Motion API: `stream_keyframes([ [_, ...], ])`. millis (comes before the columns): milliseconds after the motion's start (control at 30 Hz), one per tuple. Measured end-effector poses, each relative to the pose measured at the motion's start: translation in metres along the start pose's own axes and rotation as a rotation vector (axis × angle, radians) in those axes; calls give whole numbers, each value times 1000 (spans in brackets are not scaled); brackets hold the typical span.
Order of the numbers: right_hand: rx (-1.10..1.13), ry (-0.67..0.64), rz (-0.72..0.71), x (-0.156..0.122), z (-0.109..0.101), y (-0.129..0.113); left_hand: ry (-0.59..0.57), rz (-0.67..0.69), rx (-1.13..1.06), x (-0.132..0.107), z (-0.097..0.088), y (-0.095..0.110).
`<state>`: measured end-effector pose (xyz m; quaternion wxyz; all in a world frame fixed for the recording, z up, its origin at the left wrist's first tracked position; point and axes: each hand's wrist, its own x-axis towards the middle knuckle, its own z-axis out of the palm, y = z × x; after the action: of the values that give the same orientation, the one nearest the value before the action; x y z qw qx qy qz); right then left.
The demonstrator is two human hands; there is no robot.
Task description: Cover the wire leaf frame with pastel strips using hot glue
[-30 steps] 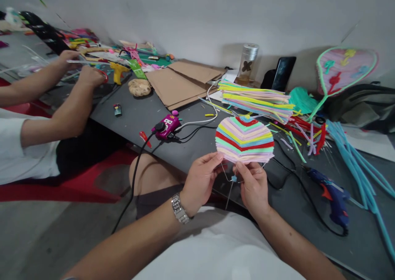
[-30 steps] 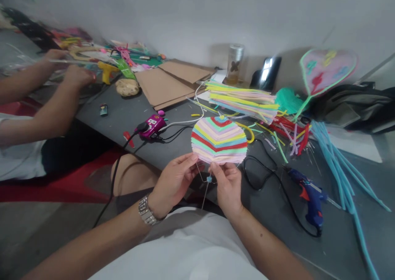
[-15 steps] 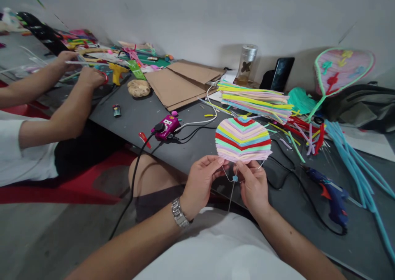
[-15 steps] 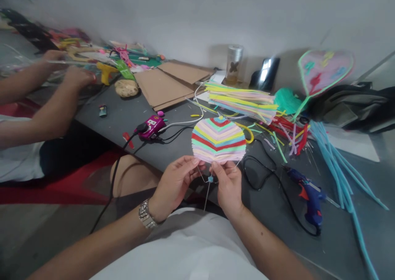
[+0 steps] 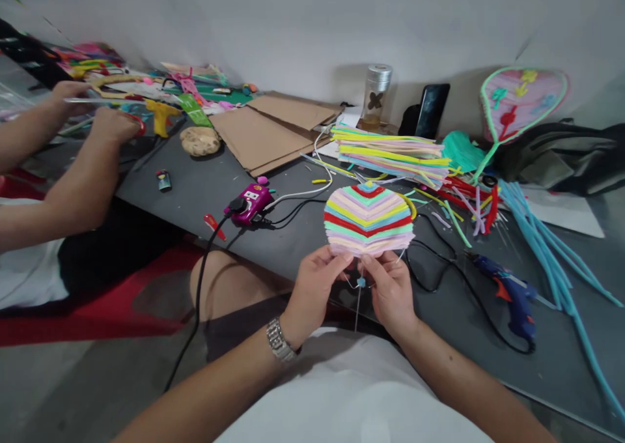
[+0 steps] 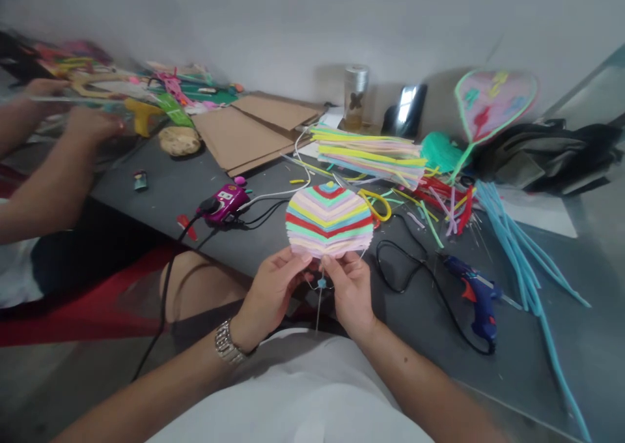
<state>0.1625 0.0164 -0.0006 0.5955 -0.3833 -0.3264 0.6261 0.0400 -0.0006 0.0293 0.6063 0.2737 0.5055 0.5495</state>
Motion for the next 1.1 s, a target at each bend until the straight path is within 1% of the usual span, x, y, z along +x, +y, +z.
stream_keyframes([
  [67, 13, -18, -8, 0, 1, 0, -19, 14, 18, 0, 3, -1],
  [233, 10, -37, 1, 1, 0, 2, 11, 79, 31, 3, 4, -6],
  [367, -23, -68, 16, 2, -2, 4, 47, 92, 76, 6, 2, -9],
  [533, -62, -75, 7, 3, -2, 4, 83, 105, 57, 9, 2, -11],
  [667, -67, -88, 12, 4, -2, 4, 81, 108, 25, 11, 3, -13],
  [767, -83, -104, 9, 4, -2, 2, 53, 97, 18, 12, 3, -12],
  [867, -185, -117, -51, 3, -3, -2, 36, 121, 5, 12, 3, -7],
  [967, -362, -137, -165, -1, -3, -9, 34, 176, -2, 11, 1, -2],
  [1100, -561, -205, -305, -7, -2, -24, -51, 274, 57, 8, -5, 4],
])
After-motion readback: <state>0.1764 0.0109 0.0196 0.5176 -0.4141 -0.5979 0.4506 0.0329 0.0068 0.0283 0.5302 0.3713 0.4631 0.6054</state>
